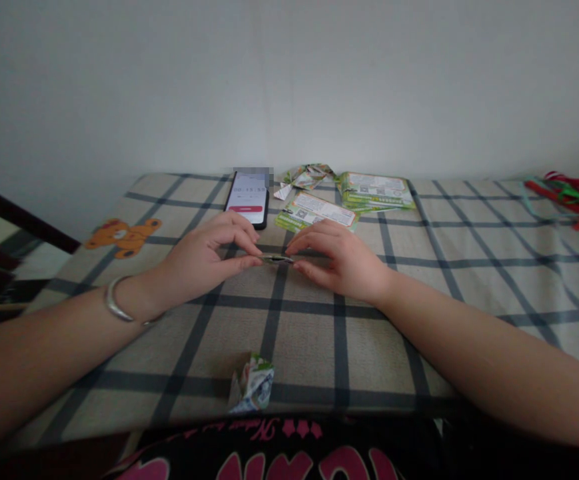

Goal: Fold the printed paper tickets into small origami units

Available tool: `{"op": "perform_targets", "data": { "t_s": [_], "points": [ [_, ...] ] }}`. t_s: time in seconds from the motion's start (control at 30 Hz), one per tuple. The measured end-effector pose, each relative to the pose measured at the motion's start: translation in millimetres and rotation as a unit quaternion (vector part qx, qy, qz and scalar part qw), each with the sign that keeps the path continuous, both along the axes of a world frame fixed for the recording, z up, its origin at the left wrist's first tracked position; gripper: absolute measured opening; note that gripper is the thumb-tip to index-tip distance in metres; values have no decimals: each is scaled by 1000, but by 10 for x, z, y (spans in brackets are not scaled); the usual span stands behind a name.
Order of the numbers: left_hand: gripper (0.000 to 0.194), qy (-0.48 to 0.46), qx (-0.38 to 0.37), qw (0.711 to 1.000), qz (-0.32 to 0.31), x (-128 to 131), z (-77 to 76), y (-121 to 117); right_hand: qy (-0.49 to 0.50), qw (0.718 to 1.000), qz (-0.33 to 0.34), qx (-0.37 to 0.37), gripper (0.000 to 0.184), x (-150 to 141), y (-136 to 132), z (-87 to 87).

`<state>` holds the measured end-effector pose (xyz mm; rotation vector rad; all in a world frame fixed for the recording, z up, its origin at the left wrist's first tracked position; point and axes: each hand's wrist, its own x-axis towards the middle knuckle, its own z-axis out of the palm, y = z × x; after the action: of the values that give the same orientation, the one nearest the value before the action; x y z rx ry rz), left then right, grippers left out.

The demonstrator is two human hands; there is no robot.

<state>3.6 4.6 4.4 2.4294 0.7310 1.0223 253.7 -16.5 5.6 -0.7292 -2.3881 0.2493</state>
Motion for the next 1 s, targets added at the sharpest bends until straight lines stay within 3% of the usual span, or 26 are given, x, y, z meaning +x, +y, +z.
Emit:
{"op": "perform_targets", "data": {
  "t_s": [0.3,0.47,0.6,0.83,1.0],
  "points": [
    [5,68,49,992,-91,-44,-29,62,-53,997,45,-22,23,13,31,-36],
    [15,149,111,974,-127,-43,-71,93,-84,995,50,-26,31,-2,39,-61],
    [19,205,131,962,-122,-42,-73,76,-90,995,35,-12,32,-4,33,-79],
    [18,204,175,958,-105,-44,-86,62,-109,994,20,-19,22,-10,-3,-77],
    [20,218,224,948,-65,-44,-74,43,-134,991,9,-14,25,-33,-9,-44]
  ]
}}
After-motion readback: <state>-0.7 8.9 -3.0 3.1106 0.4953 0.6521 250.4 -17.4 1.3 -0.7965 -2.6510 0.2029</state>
